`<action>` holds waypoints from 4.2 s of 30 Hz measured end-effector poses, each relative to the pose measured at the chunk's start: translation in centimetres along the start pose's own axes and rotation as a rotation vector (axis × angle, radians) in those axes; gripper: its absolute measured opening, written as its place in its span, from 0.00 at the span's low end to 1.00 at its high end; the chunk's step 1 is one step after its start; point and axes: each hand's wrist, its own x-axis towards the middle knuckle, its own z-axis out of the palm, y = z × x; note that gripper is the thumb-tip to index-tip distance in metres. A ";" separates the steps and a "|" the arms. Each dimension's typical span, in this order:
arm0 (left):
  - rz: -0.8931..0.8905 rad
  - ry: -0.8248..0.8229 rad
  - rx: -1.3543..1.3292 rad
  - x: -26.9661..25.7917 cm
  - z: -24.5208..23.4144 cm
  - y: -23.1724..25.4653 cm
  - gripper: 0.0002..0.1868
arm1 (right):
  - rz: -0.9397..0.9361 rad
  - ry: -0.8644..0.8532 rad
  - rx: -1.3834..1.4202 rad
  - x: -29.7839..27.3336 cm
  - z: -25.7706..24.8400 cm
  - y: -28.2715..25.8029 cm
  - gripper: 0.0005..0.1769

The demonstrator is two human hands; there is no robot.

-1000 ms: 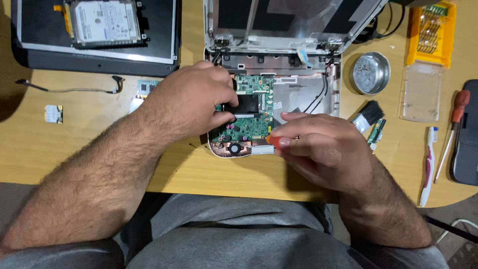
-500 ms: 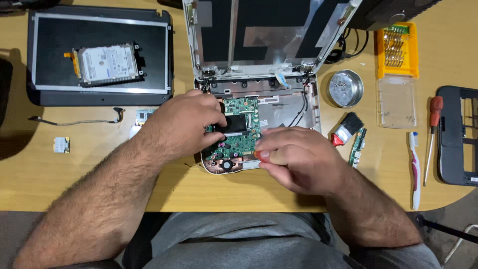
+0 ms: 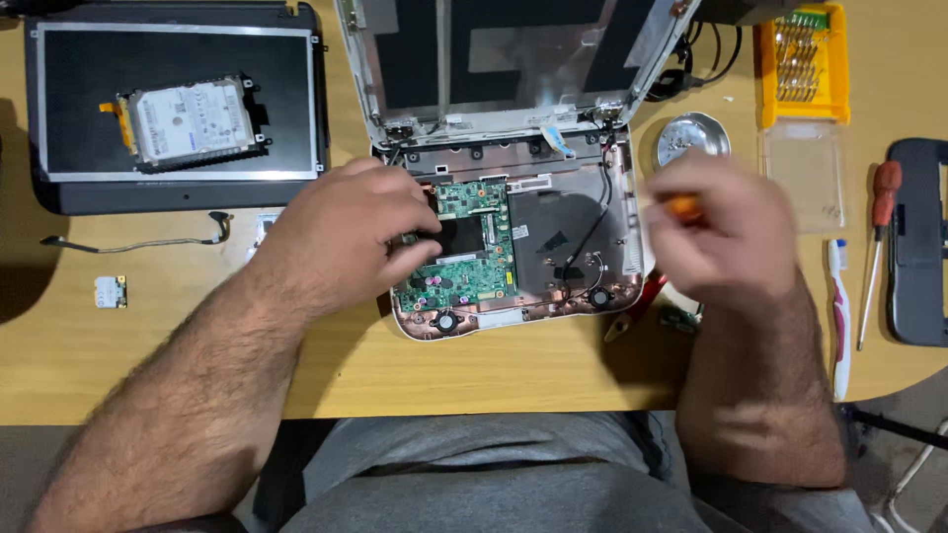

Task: The person removes a small circuit board from a disassembled laptop, cleans it with a toothbrush and a paintbrush, then reinserts it into the motherboard and secures it with a screwdriver.

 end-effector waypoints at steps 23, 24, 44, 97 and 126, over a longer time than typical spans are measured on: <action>0.041 0.207 0.056 -0.6 0.7 -2.1 0.17 | 0.066 -0.505 -0.376 1.8 2.8 1.3 0.09; 0.017 0.171 0.069 -0.5 0.7 -2.1 0.17 | 0.077 -0.504 -0.369 1.8 2.9 1.2 0.09; -0.071 0.170 -0.068 -0.4 0.8 -1.8 0.14 | 0.107 -0.625 -0.467 1.7 2.9 0.3 0.17; 0.241 0.257 0.154 0.5 4.2 0.4 0.36 | -0.105 -0.174 -0.382 3.7 9.0 -2.2 0.08; 0.200 0.368 0.258 -0.2 3.6 0.1 0.18 | -0.193 -0.243 -0.312 4.3 9.8 -1.2 0.04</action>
